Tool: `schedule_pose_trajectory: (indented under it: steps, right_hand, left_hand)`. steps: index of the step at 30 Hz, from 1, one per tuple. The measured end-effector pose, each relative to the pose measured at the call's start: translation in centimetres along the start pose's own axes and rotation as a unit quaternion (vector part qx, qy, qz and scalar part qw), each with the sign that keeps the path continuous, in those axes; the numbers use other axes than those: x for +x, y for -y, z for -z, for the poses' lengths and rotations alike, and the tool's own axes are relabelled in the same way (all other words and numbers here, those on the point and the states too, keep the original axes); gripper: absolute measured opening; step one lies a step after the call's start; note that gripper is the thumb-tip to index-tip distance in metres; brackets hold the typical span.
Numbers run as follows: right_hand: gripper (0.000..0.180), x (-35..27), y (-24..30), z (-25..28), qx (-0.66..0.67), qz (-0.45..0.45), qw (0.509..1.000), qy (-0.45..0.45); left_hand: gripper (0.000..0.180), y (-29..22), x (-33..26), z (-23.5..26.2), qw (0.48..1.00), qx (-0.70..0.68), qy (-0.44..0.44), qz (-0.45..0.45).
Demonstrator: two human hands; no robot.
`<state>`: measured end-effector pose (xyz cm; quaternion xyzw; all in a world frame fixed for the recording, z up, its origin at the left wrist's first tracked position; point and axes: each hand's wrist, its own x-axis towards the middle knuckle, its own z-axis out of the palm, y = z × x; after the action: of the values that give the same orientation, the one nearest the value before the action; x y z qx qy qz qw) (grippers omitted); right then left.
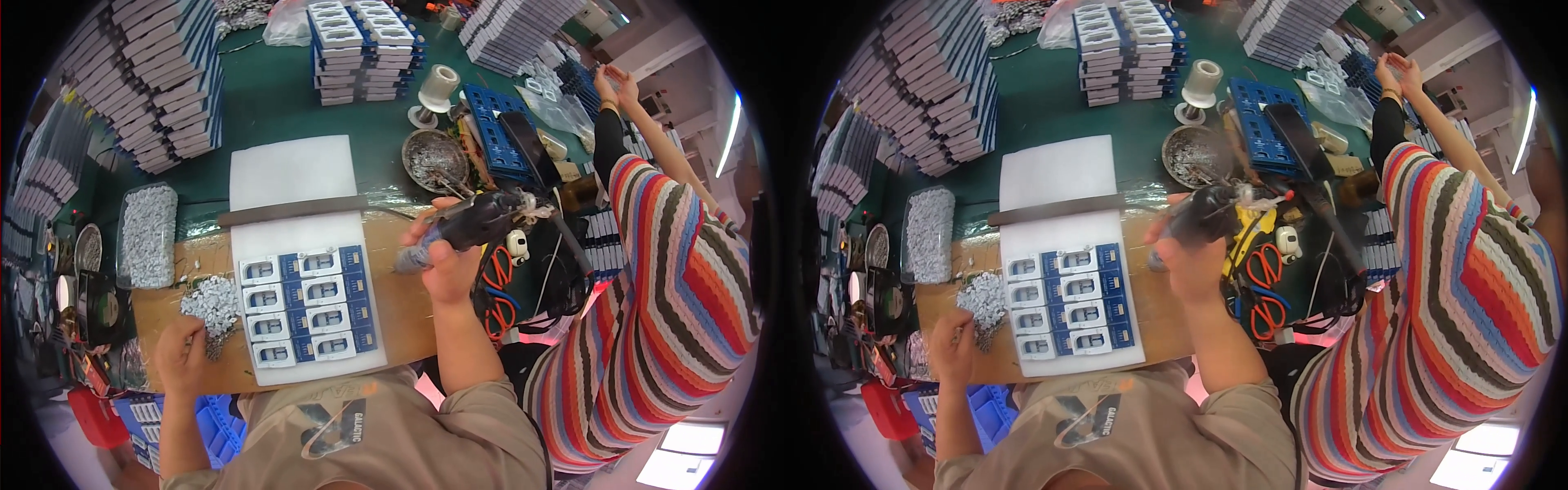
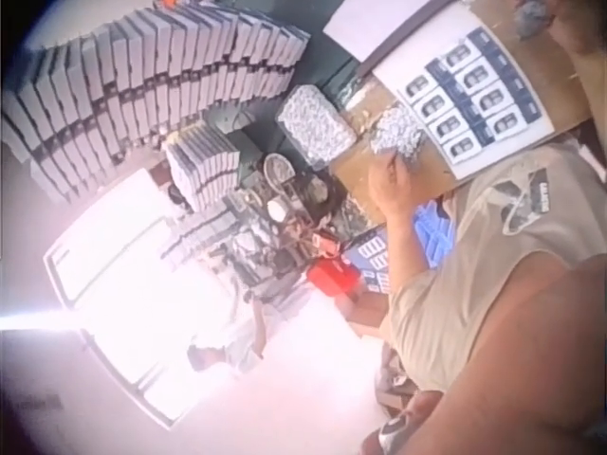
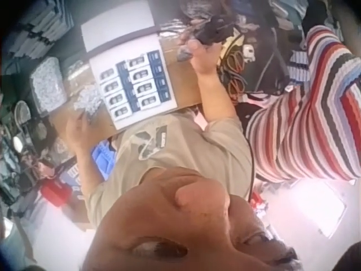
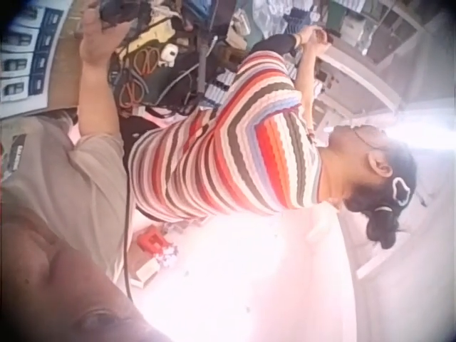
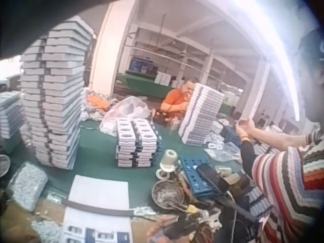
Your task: The person fastens components onto a white panel using an electric screwdriver.
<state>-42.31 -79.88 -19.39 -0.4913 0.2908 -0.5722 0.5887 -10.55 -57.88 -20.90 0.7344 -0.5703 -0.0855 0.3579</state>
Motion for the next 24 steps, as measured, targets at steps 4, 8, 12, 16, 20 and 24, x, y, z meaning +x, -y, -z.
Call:
schedule_pose_trajectory:
  steps: [4, 8, 12, 16, 20, 24]
  right_hand:
    - [0.067, 0.1, -0.8, -0.5, 0.033, 0.027, 0.999, 0.026]
    - [0.065, -0.2, -0.3, 2.1, 0.055, 0.056, 0.996, 0.046]
    - [0.065, 0.7, -0.3, 2.5, 0.06, 0.066, 0.994, 0.06]
    - [0.066, 0.8, -0.5, 2.0, 0.053, 0.049, 0.996, 0.057]
    - [0.067, 0.5, -0.1, 1.8, 0.04, 0.049, 0.997, 0.042]
    - [0.068, 0.6, -0.2, 1.1, 0.006, 0.066, 0.996, 0.054]
  left_hand:
    - [0.012, 0.2, -1.1, 0.5, 0.999, 0.038, -0.003, 0.016]
    - [0.011, 0.3, 0.7, -0.1, 0.999, 0.004, 0.044, -0.014]
    - [0.009, 0.2, 0.3, 0.0, 1.0, -0.013, 0.02, 0.001]
    - [0.008, 0.7, -0.5, 0.4, 1.0, -0.001, 0.008, -0.018]
    - [0.008, 1.3, -0.6, 0.7, 1.0, -0.011, -0.002, -0.022]
    - [0.008, 2.1, -0.7, 0.9, 0.999, 0.023, -0.001, -0.043]
